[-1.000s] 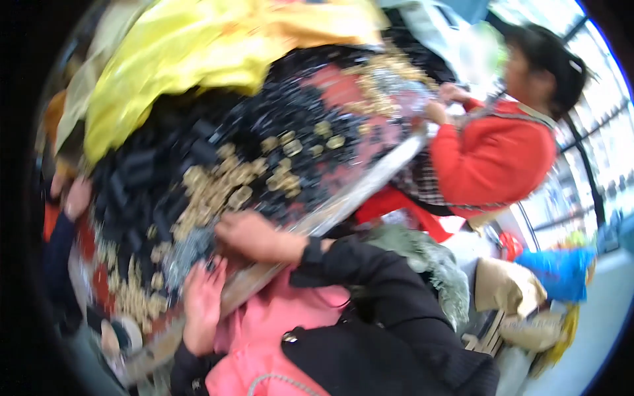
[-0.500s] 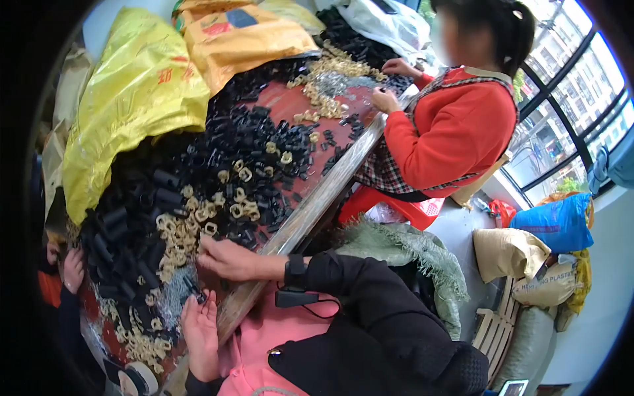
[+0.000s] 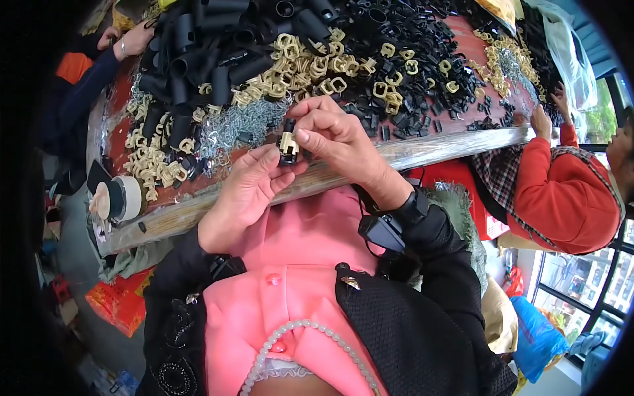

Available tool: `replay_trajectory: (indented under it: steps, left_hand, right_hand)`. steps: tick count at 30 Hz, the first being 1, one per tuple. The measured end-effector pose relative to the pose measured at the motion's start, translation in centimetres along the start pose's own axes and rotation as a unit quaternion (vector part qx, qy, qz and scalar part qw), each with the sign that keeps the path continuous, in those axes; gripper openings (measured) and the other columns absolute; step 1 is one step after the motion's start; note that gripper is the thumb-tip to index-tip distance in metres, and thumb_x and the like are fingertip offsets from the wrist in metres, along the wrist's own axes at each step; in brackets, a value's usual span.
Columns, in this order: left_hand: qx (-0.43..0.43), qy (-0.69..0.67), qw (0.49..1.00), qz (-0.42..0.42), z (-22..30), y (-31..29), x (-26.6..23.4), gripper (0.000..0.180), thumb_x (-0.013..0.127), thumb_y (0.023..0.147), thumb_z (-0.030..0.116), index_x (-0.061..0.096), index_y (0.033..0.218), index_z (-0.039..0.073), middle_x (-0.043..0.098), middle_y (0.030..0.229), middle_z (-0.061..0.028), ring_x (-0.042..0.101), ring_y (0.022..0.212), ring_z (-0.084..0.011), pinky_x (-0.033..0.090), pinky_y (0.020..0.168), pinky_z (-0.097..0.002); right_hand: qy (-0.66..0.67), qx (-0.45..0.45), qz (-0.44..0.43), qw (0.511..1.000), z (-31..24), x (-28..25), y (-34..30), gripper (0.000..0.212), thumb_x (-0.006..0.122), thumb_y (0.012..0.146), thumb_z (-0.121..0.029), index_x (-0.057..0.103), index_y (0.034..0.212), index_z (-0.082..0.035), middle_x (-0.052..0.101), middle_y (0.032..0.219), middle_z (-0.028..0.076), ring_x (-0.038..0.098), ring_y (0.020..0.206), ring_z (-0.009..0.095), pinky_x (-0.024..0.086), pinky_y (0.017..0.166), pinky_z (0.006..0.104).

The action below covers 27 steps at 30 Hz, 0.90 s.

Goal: Assemble small plastic components by hand at a factory workstation.

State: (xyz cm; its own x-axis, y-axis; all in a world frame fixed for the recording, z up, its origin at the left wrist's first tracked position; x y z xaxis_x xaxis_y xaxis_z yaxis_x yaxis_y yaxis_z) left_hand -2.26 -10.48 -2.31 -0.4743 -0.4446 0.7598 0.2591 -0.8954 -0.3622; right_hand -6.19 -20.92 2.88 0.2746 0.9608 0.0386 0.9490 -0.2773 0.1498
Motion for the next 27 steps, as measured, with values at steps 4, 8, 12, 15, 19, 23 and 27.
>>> replay_trajectory:
  steps: [4, 8, 12, 15, 19, 23, 27]
  left_hand:
    - [-0.001, -0.025, 1.000, -0.003, -0.1, -0.4, -0.6, 0.024, 0.057, 0.080, 0.019, 0.056, 0.096, 0.001, 0.059, 0.092, -0.0082, 0.059, 0.084, -0.0204, 0.048, 0.068, -0.0209]
    - [-0.007, -0.036, 0.999, -0.006, -0.4, -0.4, -0.8, 0.023, 0.057, 0.079, 0.019, 0.056, 0.096, 0.002, 0.059, 0.092, -0.0072, 0.059, 0.083, -0.0186, 0.047, 0.068, -0.0204]
    - [-0.027, 0.005, 0.999, 0.024, -0.3, -0.5, -1.3, 0.021, 0.055, 0.081, 0.018, 0.056, 0.094, 0.002, 0.059, 0.089, -0.0087, 0.059, 0.082, -0.0197, 0.049, 0.068, -0.0214]
    - [0.003, 0.040, 0.998, 0.042, 1.2, -0.9, -2.2, 0.019, 0.054, 0.081, 0.016, 0.056, 0.092, 0.001, 0.060, 0.086, -0.0095, 0.060, 0.077, -0.0175, 0.049, 0.064, -0.0205]
    - [0.029, 0.053, 0.996, 0.069, 2.2, -0.9, -3.0, 0.017, 0.053, 0.081, 0.015, 0.055, 0.091, 0.001, 0.060, 0.085, -0.0105, 0.060, 0.075, -0.0166, 0.049, 0.061, -0.0201]
    - [0.032, 0.066, 0.994, 0.079, 2.3, -0.9, -2.5, 0.017, 0.055, 0.080, 0.014, 0.055, 0.092, 0.001, 0.060, 0.086, -0.0104, 0.059, 0.075, -0.0159, 0.049, 0.061, -0.0203]
    - [0.040, 0.064, 0.993, 0.087, 2.2, -0.8, -2.3, 0.018, 0.056, 0.079, 0.012, 0.054, 0.093, 0.001, 0.060, 0.087, -0.0102, 0.059, 0.076, -0.0160, 0.048, 0.062, -0.0198]
  right_hand:
    - [-0.030, 0.007, -0.009, 0.999, 0.1, 0.9, 0.0, 0.012, 0.055, 0.081, -0.012, 0.056, 0.079, 0.000, 0.044, 0.104, 0.007, 0.046, 0.083, 0.009, 0.039, 0.071, 0.0208]
    - [-0.128, -0.044, 0.031, 0.990, 0.0, 1.3, -0.3, 0.011, 0.056, 0.080, -0.011, 0.056, 0.079, 0.000, 0.044, 0.103, 0.006, 0.046, 0.084, 0.008, 0.039, 0.071, 0.0206]
    - [-0.090, 0.005, 0.059, 0.994, 0.9, 0.7, -0.8, 0.009, 0.059, 0.077, -0.009, 0.056, 0.082, -0.001, 0.048, 0.095, 0.005, 0.048, 0.083, 0.009, 0.040, 0.070, 0.0218]
    - [-0.151, 0.027, 0.008, 0.988, 0.3, 0.2, -1.0, 0.012, 0.060, 0.075, -0.008, 0.056, 0.084, -0.003, 0.050, 0.089, 0.005, 0.050, 0.082, 0.012, 0.041, 0.069, 0.0241]
    - [-0.393, -0.042, -0.122, 0.910, -0.2, 0.9, -0.6, 0.017, 0.060, 0.071, -0.007, 0.056, 0.087, -0.005, 0.051, 0.083, 0.007, 0.052, 0.079, 0.020, 0.042, 0.067, 0.0293]
    - [-0.483, -0.116, -0.174, 0.850, 1.3, 1.7, -0.2, 0.017, 0.059, 0.068, -0.006, 0.055, 0.084, -0.005, 0.050, 0.081, 0.009, 0.051, 0.075, 0.026, 0.041, 0.065, 0.0334]
    - [-0.505, -0.142, -0.140, 0.840, 1.7, 1.7, 0.3, 0.015, 0.057, 0.068, -0.006, 0.053, 0.082, -0.004, 0.050, 0.079, 0.009, 0.051, 0.074, 0.027, 0.041, 0.063, 0.0344]
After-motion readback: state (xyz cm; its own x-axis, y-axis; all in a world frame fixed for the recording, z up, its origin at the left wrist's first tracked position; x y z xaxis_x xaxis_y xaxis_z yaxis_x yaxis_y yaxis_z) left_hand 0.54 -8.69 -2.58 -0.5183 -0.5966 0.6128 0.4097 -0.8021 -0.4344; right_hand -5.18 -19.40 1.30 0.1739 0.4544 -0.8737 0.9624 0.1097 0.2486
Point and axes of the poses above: each hand's wrist, its own y-axis towards the middle knuckle, its own x-axis out of the palm, z = x × y, the point moved 8 cm from there along y, towards the middle knuckle
